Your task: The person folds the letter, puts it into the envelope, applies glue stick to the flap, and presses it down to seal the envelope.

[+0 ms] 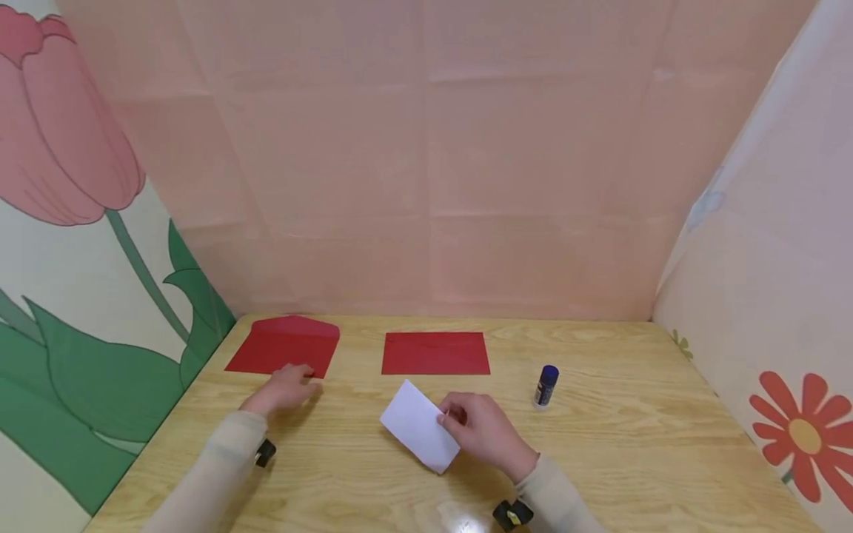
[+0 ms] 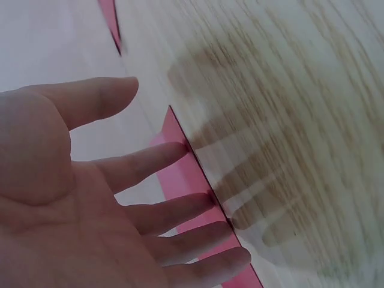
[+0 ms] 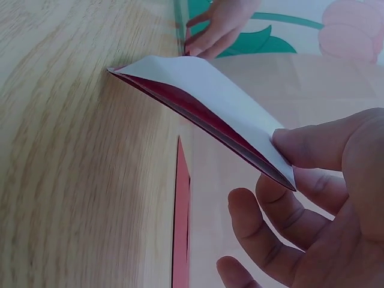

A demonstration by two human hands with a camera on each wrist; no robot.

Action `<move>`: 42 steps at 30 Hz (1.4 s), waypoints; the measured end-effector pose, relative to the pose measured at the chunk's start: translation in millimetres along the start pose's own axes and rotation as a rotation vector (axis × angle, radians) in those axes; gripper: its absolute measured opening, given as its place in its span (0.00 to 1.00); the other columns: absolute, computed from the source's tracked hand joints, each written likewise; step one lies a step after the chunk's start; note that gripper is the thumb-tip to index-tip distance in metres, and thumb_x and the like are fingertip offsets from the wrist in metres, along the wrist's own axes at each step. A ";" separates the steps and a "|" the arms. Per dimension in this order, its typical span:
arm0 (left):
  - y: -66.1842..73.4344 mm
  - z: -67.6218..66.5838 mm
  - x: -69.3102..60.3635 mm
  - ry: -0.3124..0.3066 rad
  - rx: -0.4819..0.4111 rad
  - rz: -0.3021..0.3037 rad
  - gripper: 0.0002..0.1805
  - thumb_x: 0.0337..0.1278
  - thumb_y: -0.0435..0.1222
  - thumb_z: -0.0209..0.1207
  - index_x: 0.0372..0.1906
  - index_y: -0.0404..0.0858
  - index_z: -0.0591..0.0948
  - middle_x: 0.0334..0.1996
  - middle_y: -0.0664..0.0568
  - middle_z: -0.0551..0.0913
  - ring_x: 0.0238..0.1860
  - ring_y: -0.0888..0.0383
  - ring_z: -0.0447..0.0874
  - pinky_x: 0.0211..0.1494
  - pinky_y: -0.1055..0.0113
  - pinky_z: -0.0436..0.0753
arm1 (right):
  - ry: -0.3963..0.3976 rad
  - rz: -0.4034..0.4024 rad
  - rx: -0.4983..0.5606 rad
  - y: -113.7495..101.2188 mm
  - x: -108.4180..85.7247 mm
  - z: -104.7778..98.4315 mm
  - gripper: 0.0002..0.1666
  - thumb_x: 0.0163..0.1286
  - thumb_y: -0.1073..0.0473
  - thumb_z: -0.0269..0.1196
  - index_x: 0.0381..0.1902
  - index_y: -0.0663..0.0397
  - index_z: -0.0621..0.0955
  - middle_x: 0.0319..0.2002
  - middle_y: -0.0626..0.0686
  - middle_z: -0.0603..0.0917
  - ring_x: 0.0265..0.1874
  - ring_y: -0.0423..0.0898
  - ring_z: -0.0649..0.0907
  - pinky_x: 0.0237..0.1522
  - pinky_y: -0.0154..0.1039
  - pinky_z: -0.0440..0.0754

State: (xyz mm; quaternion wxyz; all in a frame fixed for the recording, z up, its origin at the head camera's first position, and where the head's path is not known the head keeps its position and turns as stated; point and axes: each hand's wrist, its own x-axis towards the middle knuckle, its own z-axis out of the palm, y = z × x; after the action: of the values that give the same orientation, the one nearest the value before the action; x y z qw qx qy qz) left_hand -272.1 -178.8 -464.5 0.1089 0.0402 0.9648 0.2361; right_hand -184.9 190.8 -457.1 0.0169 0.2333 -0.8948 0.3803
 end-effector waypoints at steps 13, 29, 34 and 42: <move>13.0 12.3 -19.1 -0.002 0.024 0.055 0.24 0.63 0.40 0.61 0.62 0.34 0.77 0.57 0.36 0.72 0.58 0.35 0.67 0.57 0.34 0.70 | -0.014 0.041 0.013 1.7 -4.6 2.9 0.04 0.70 0.59 0.65 0.34 0.46 0.84 0.26 0.40 0.79 0.27 0.36 0.76 0.29 0.33 0.76; 46.8 25.2 -62.1 -0.128 0.083 0.159 0.25 0.59 0.40 0.66 0.60 0.37 0.80 0.62 0.36 0.71 0.63 0.36 0.66 0.62 0.35 0.70 | -0.028 0.070 0.005 4.2 1.6 1.6 0.04 0.71 0.58 0.64 0.34 0.45 0.84 0.27 0.40 0.80 0.28 0.37 0.77 0.29 0.33 0.77; 62.2 29.9 -79.2 -0.182 0.112 0.219 0.25 0.55 0.41 0.67 0.59 0.38 0.81 0.65 0.33 0.69 0.64 0.34 0.66 0.63 0.33 0.69 | -0.031 0.082 0.006 3.2 2.0 1.9 0.04 0.72 0.58 0.64 0.34 0.45 0.84 0.27 0.40 0.81 0.28 0.37 0.77 0.29 0.33 0.77; 84.1 42.3 -99.5 -0.227 0.172 0.287 0.27 0.51 0.42 0.68 0.59 0.42 0.81 0.66 0.34 0.70 0.67 0.32 0.67 0.62 0.36 0.72 | -0.031 0.087 0.004 2.4 3.1 1.5 0.05 0.72 0.58 0.63 0.35 0.46 0.84 0.28 0.40 0.82 0.28 0.37 0.77 0.30 0.33 0.77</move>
State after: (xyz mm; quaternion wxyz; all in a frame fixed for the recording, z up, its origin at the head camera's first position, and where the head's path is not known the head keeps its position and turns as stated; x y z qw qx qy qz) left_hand -163.5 -98.3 -443.0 0.1786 0.2127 0.9472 0.1600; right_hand -188.5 189.9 -459.1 -0.0139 0.1998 -0.9035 0.3789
